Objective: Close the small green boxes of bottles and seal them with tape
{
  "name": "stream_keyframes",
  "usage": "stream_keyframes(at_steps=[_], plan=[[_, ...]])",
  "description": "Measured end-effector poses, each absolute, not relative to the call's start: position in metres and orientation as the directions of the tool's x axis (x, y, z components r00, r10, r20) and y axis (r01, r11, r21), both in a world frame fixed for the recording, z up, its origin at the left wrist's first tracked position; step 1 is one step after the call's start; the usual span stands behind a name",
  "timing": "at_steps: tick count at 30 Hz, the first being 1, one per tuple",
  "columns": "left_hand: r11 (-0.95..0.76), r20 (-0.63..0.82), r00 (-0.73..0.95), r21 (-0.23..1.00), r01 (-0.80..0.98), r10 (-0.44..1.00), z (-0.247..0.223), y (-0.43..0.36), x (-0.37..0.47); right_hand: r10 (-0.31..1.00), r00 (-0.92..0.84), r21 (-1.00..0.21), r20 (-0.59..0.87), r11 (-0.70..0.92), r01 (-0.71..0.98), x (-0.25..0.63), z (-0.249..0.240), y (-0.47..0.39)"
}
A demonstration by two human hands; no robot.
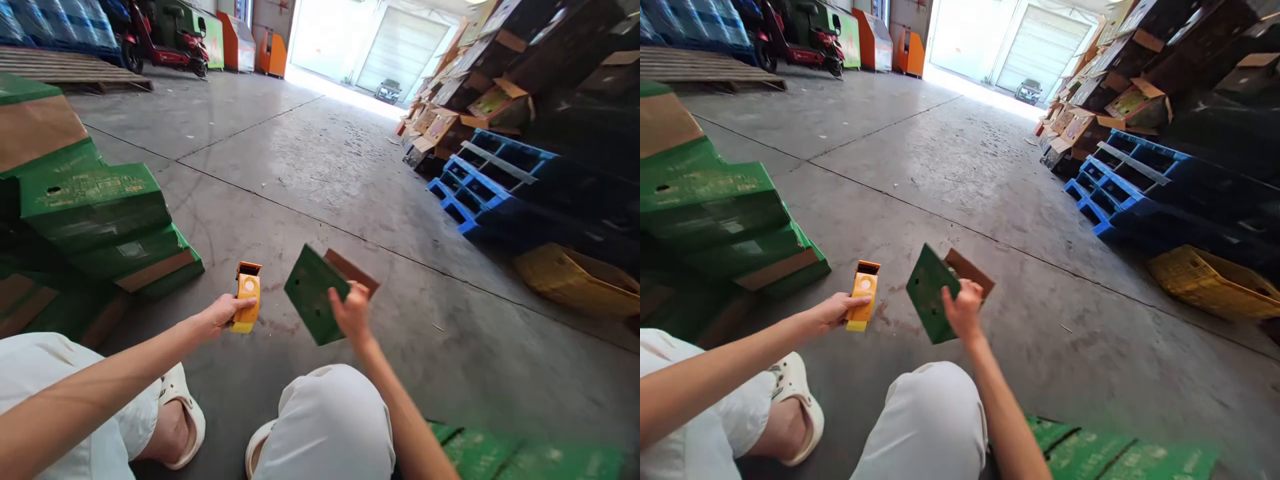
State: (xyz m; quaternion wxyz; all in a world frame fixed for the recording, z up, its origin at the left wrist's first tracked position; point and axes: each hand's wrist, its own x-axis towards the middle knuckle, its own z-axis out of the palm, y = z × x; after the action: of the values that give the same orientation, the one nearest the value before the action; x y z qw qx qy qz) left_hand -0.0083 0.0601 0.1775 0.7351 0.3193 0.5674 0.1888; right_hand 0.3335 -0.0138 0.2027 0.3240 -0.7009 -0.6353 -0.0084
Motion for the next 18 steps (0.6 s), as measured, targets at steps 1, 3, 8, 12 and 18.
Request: stream_keyframes(at_steps=[1,3,8,12,18], plan=[[0.707,-0.704,0.285,0.698,0.111,0.650,0.186,0.066,-0.019,0.904,0.087,-0.384,0.419,0.090,0.919,0.310,0.175,-0.006],[0.680,-0.694,0.288,0.715,0.163,0.660,0.201,0.072,-0.037,0.938,-0.053,-0.360,0.342,0.183,0.915,0.269,0.118,-0.004],[0.703,-0.726,0.344,0.678,0.213,0.595,0.217,0.061,-0.039,0.889,-0.455,-0.326,0.048,0.445,0.834,0.240,0.034,-0.059],[0.684,-0.722,0.421,0.678,0.270,0.549,0.198,0.045,-0.011,0.928,-0.344,-0.388,0.146,0.374,0.842,0.282,0.057,-0.093],[0.631,-0.718,0.463,0.688,0.359,0.520,0.177,0.034,0.002,0.984,0.157,-0.225,0.090,-0.134,0.965,0.404,0.170,-0.125]])
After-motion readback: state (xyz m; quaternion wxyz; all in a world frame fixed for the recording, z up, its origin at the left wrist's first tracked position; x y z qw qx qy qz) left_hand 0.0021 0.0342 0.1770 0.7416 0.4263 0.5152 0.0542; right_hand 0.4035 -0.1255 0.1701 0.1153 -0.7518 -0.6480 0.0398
